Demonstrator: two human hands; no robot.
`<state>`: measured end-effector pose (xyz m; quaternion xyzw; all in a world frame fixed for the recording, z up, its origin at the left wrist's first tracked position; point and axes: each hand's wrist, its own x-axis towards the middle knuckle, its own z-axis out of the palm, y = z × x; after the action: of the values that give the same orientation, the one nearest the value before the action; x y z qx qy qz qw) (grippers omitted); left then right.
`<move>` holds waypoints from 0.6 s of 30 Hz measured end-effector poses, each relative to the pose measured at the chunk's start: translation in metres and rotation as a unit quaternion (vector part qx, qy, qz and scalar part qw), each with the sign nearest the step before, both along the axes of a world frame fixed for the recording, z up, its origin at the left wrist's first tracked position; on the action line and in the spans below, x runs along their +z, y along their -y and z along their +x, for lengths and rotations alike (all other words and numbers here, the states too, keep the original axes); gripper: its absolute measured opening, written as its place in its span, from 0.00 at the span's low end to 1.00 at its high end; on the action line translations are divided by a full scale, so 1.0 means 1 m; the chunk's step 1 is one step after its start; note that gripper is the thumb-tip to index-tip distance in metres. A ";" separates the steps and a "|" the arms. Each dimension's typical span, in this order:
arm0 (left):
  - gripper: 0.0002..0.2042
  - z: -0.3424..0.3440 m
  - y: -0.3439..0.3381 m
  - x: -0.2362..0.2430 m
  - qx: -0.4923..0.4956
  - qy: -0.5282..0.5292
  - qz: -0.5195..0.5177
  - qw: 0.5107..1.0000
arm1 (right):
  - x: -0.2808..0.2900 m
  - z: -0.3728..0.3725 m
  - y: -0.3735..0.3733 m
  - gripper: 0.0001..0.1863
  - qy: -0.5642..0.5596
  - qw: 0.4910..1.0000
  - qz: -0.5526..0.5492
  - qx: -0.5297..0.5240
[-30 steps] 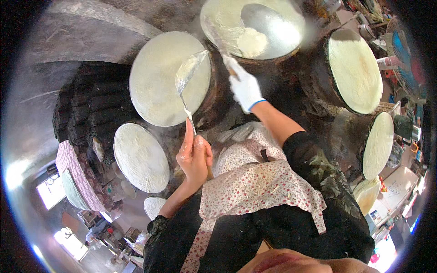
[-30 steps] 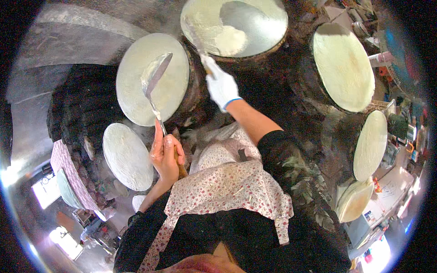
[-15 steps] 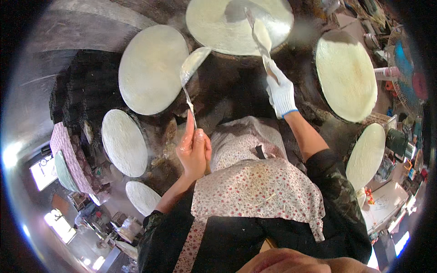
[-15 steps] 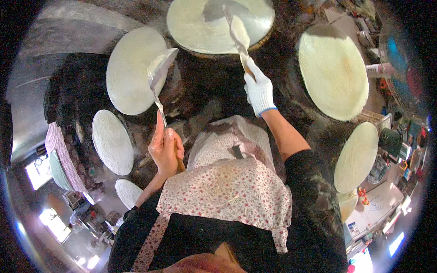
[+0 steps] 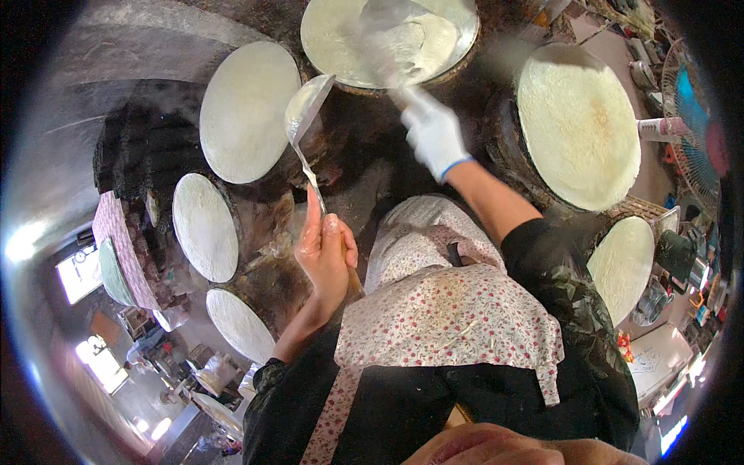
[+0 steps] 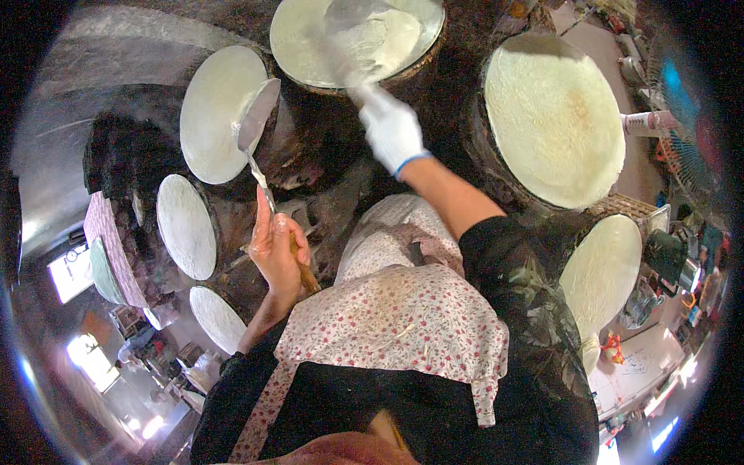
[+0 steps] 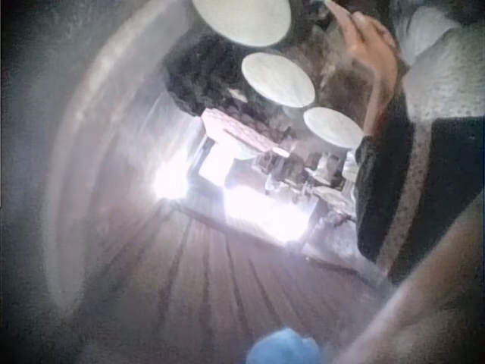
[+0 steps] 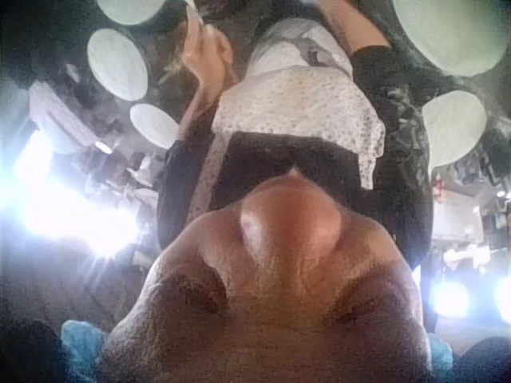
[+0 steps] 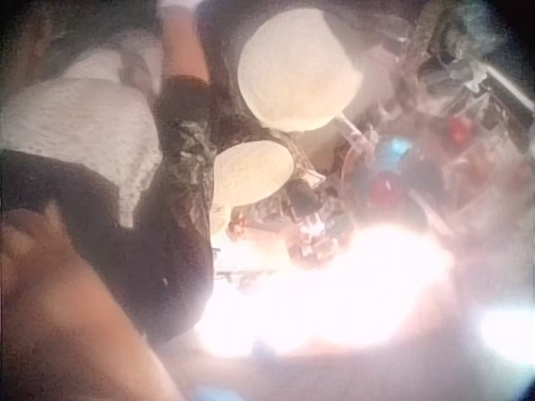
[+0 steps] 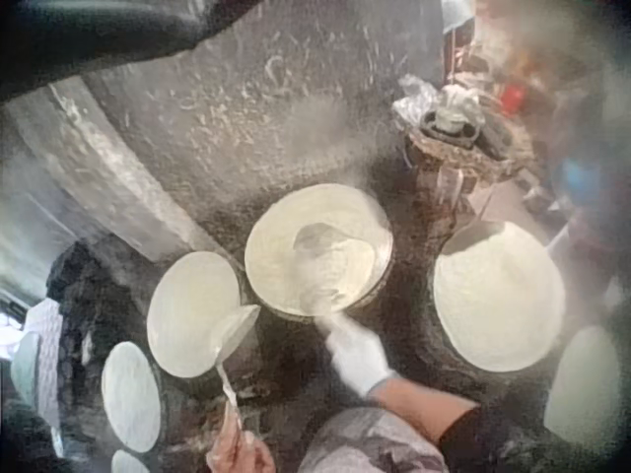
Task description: The person ladles batter onto hot flat pans, spreads it into thin crepes, flips them, and stacks the cooked crepes on a nearby surface. The process is repeated continuously across multiple pans.
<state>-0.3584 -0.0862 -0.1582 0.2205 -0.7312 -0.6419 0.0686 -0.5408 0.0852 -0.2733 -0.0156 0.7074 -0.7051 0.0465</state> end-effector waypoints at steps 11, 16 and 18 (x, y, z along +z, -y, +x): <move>0.28 0.003 -0.014 0.001 0.013 0.037 0.009 0.999 | -0.029 0.005 -0.062 0.25 0.186 0.981 -0.034 -0.029; 0.27 -0.008 -0.020 0.005 0.004 0.046 -0.008 0.999 | -0.031 0.018 -0.049 0.25 0.288 0.950 0.011 -0.119; 0.28 -0.013 -0.022 0.006 -0.003 0.044 0.004 0.999 | -0.021 -0.009 -0.056 0.24 0.231 0.966 -0.037 -0.109</move>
<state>-0.3716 -0.0646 -0.1521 0.2466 -0.7317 -0.6346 0.0337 -0.5501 0.1409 -0.2941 0.2228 0.6486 -0.7160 0.1307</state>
